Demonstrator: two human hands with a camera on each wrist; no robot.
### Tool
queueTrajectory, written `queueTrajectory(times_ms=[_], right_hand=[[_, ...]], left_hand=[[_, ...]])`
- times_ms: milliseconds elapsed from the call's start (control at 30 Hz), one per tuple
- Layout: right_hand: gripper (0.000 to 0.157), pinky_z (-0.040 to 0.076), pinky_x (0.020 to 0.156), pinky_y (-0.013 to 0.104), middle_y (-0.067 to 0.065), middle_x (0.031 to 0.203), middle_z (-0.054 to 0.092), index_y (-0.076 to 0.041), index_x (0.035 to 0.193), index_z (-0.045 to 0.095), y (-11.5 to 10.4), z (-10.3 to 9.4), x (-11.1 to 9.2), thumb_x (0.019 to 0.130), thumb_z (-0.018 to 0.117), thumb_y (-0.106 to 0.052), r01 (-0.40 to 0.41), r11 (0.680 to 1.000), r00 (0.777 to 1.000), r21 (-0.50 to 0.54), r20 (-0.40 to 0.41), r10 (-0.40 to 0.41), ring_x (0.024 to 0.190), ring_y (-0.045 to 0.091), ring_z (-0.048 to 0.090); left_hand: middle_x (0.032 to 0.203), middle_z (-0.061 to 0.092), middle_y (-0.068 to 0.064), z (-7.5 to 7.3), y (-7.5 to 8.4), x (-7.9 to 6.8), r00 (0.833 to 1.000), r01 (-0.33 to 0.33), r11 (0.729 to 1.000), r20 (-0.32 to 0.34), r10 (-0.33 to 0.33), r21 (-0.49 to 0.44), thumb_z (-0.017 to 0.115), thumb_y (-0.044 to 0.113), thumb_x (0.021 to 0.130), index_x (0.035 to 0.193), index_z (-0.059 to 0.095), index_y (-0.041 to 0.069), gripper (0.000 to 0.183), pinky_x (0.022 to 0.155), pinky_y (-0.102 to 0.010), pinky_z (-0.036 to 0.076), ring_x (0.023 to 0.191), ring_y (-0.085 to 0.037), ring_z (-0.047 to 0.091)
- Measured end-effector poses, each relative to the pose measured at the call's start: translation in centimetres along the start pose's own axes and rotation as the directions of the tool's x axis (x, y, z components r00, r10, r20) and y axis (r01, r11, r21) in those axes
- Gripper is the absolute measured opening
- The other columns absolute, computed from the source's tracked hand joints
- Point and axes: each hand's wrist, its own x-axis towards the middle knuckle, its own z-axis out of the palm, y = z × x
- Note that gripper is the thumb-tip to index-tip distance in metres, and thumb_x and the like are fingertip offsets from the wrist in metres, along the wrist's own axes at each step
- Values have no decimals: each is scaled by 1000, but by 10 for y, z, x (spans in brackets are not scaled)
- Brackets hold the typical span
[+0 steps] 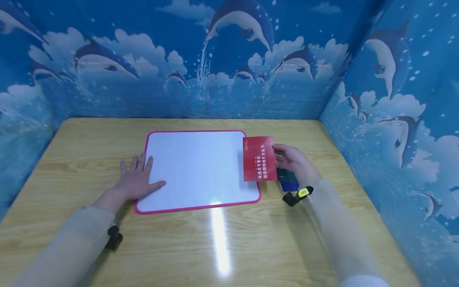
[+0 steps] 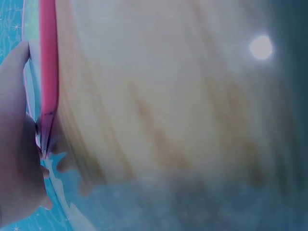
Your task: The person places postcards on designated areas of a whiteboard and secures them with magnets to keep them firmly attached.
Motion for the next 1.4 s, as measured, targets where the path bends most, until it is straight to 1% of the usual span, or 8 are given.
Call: queueTrajectory(times_ms=[333,467,633,733,867,1100,1233,1400], right_hand=[[36,50,63,18,-2,90,62,-9,128,49,7,34,19,97,49,-25,-19,993,997,-115,-70,10,71,7,61],[41,50,64,19,2,104,60,-8,134,48,11,46,26,97,49,-25,-49,987,994,-151,-105,33,75,8,61],[39,52,75,22,7,122,59,-11,129,53,19,60,30,94,55,-28,-94,980,987,-175,-145,69,88,13,61],[36,52,76,24,7,118,62,-11,123,58,25,66,32,92,59,-29,-123,973,982,-198,-164,91,89,14,61],[33,51,69,22,5,104,65,-9,117,61,29,71,34,91,60,-29,-142,958,976,-249,-196,94,78,13,60],[31,51,60,19,3,88,65,-6,114,61,32,75,37,91,60,-28,-107,929,973,-355,-230,24,64,9,60],[29,53,62,21,4,90,66,-7,111,61,34,76,39,91,59,-29,-92,896,969,-435,-245,-19,69,11,62],[27,53,64,23,6,92,65,-8,107,63,36,77,41,93,56,-29,-76,837,966,-542,-248,-72,73,13,62]], left_hand=[[152,-6,-32,2,-3,1,1000,1,1000,2,-1,1,43,72,82,148,7,-5,107,101,-70,-18,137,-54,-6],[152,-6,-32,3,-3,1,1000,-2,1000,5,2,4,43,72,82,148,7,-5,107,101,-70,-18,137,-55,-6],[152,-6,-32,2,-3,1,1000,0,1000,4,0,-2,43,72,82,148,7,-5,107,102,-70,-17,137,-55,-6],[152,-6,-32,1,-2,1,1000,0,1000,5,0,-9,43,72,82,148,7,-5,107,101,-70,-18,137,-55,-6],[152,-7,-32,0,-2,2,1000,1,1000,9,-1,-6,43,72,82,148,7,-5,108,101,-70,-18,137,-55,-7],[152,-7,-32,1,-4,3,1000,3,1000,10,-3,10,41,73,82,147,7,-5,107,101,-70,-19,137,-54,-8],[152,-7,-32,0,-3,2,1000,2,1000,9,-2,6,41,73,83,147,7,-6,107,102,-70,-19,137,-54,-8],[152,-7,-32,-2,-2,0,1000,5,1000,13,-5,-2,42,71,83,147,7,-5,106,102,-69,-19,137,-53,-9]])
